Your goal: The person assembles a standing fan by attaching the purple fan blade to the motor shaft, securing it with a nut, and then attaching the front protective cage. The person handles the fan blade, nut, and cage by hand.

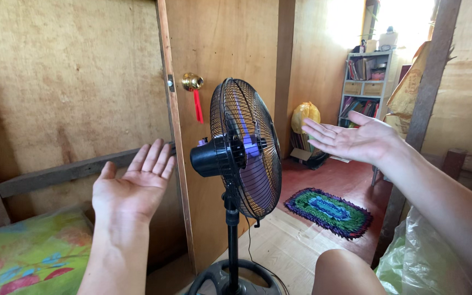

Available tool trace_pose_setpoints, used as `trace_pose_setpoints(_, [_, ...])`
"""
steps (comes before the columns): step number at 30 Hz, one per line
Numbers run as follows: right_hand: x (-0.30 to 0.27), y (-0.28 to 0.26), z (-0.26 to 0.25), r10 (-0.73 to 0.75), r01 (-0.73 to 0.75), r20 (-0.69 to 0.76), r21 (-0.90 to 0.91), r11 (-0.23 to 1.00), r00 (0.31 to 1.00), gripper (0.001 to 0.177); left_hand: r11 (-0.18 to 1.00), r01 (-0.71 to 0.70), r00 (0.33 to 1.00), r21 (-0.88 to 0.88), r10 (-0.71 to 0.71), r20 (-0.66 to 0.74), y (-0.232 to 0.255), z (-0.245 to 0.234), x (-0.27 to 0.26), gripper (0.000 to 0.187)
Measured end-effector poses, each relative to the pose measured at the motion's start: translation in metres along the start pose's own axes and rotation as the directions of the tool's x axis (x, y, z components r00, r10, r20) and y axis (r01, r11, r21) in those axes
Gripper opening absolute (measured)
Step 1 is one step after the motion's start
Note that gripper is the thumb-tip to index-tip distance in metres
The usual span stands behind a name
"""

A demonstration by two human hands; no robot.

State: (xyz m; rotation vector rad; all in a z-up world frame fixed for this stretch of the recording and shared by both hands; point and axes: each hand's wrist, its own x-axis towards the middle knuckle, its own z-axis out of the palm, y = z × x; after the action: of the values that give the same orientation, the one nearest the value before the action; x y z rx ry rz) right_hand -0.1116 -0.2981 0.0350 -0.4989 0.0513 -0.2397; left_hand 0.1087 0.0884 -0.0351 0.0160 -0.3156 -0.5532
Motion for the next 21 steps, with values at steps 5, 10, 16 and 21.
trace_pose_setpoints(5, [0.003,-0.006,-0.012,0.021,-0.021,0.004,0.020,1.000,1.000,0.084,1.000,0.001,1.000,0.017,-0.001,-0.019,0.007,-0.010,-0.002,0.083])
trace_pose_setpoints(10, [0.005,-0.010,-0.025,0.001,0.000,-0.024,0.044,0.999,1.000,0.081,0.999,-0.004,0.999,0.051,0.006,-0.040,0.013,-0.020,-0.007,0.080])
trace_pose_setpoints(16, [0.006,-0.014,-0.039,0.049,-0.051,0.027,0.081,0.995,0.998,0.079,0.999,0.014,0.999,0.036,-0.013,-0.036,0.014,-0.031,-0.012,0.077])
trace_pose_setpoints(21, [0.005,-0.012,-0.046,0.015,-0.014,-0.019,0.075,0.997,1.000,0.077,0.997,0.048,0.999,0.057,-0.048,0.001,0.007,-0.038,-0.011,0.078])
